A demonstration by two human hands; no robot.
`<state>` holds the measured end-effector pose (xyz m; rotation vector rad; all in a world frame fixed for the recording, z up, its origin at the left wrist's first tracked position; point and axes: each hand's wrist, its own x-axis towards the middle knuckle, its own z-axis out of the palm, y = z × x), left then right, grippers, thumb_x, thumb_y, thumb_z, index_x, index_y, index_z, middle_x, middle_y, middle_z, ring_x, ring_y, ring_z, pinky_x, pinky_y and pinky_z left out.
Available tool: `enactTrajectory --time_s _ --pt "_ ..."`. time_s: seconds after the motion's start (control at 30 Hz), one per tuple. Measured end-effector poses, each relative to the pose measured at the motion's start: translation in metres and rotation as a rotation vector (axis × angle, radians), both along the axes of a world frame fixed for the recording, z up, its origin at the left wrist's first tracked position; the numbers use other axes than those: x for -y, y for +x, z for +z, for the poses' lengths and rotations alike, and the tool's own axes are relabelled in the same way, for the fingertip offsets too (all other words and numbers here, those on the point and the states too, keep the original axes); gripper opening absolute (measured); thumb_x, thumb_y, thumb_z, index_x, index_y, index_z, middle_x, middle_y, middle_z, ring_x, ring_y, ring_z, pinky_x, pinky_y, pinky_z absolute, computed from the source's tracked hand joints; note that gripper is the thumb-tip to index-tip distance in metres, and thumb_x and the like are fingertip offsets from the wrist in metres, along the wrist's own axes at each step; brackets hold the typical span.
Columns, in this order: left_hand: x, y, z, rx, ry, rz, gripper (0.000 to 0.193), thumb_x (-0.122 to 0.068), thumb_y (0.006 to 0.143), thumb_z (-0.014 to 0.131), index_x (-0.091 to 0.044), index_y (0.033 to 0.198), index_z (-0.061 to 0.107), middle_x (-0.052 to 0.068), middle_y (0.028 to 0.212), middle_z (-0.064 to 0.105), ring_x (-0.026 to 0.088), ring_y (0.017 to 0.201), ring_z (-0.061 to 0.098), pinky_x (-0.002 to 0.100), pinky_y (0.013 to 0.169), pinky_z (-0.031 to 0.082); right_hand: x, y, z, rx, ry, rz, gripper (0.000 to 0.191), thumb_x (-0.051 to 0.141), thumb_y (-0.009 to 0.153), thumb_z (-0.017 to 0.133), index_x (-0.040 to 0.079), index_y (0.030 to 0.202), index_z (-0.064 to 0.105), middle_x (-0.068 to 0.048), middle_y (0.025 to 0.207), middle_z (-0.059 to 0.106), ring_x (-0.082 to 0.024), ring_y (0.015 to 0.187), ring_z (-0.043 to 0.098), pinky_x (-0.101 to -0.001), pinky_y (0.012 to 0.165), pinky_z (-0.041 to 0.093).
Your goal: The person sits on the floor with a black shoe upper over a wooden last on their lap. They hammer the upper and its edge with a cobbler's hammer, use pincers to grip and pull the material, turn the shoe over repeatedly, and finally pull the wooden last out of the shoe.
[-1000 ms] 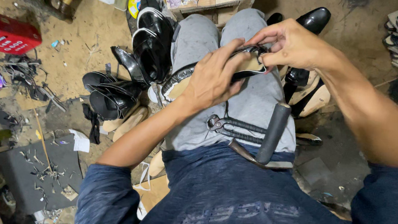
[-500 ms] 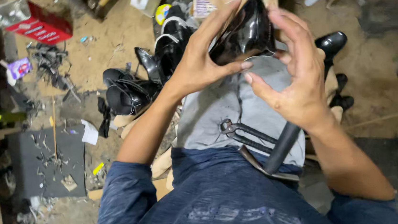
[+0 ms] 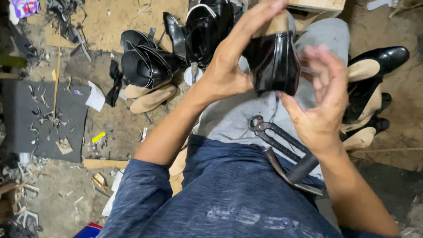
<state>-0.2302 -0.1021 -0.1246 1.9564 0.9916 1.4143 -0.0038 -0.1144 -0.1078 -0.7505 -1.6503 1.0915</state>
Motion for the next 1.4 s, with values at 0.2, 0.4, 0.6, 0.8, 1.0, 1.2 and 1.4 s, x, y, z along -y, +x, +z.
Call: enactTrajectory --time_s 0.2,0.4,0.6,0.8,1.0,1.2,1.4 --pt "0.008 -0.006 -0.006 -0.025 -0.006 -0.024 0.089 -0.014 0.092 0.096 -0.013 0.16 0.039 0.005 0.163 0.042 0.023 0.155 0.03 0.036 0.131 0.026 0.027 0.016 -0.044 0.949 0.005 0.177 0.037 0.015 0.082 0.078 0.003 0.115 0.069 -0.015 0.103 0.068 -0.033 0.1 0.063 -0.0439 0.084 0.051" --pt "-0.01 -0.001 0.015 0.0 0.157 0.088 0.091 -0.02 0.092 0.095 -0.015 0.161 0.036 0.01 0.159 0.043 0.025 0.149 0.043 0.034 0.124 0.034 0.053 0.013 -0.068 0.986 0.164 0.235 0.025 0.018 0.085 0.074 0.005 0.106 0.066 -0.011 0.095 0.065 -0.034 0.096 0.062 -0.0465 0.08 0.049" --pt "-0.027 0.001 0.048 -0.235 -0.249 0.136 0.098 -0.04 0.083 0.088 -0.011 0.16 0.036 0.019 0.13 0.056 0.032 0.123 0.058 0.039 0.111 0.048 0.032 0.04 -0.06 0.743 -0.196 -0.073 0.02 0.018 0.097 0.067 -0.002 0.101 0.064 -0.017 0.089 0.063 -0.033 0.082 0.065 -0.0428 0.074 0.051" --pt "-0.046 0.054 0.014 -0.385 -0.287 0.022 0.081 -0.038 0.087 0.084 -0.009 0.153 0.047 0.019 0.133 0.059 0.038 0.121 0.059 0.045 0.104 0.05 0.001 0.059 -0.055 -0.521 -0.789 -0.202 0.021 0.018 0.103 0.057 0.0 0.113 0.055 -0.014 0.097 0.069 -0.026 0.086 0.072 -0.0435 0.083 0.063" --pt "-0.04 0.083 -0.017 -0.435 -0.055 0.104 0.052 -0.026 0.096 0.075 -0.003 0.138 0.057 0.018 0.133 0.065 0.037 0.121 0.063 0.043 0.103 0.052 -0.017 0.057 -0.03 -0.008 -0.403 -0.419 0.031 -0.003 0.098 0.069 0.004 0.11 0.042 -0.007 0.1 0.064 -0.018 0.075 0.064 -0.0332 0.067 0.054" --pt "-0.039 0.1 -0.021 -0.554 0.101 0.097 0.049 -0.017 0.099 0.069 0.008 0.138 0.053 0.027 0.133 0.063 0.04 0.126 0.063 0.043 0.107 0.052 -0.027 0.05 -0.025 0.382 0.089 -0.516 0.035 -0.003 0.096 0.082 0.002 0.11 0.051 -0.007 0.099 0.066 -0.018 0.088 0.07 -0.0308 0.081 0.056" --pt "-0.053 0.085 -0.02 -0.438 -0.172 -0.204 0.051 -0.023 0.107 0.058 -0.004 0.153 0.047 0.019 0.16 0.046 0.041 0.152 0.037 0.055 0.125 0.028 -0.036 0.056 -0.035 0.431 0.145 -0.532 0.029 -0.004 0.096 0.077 0.001 0.107 0.051 -0.008 0.093 0.064 -0.021 0.087 0.068 -0.0341 0.084 0.055"
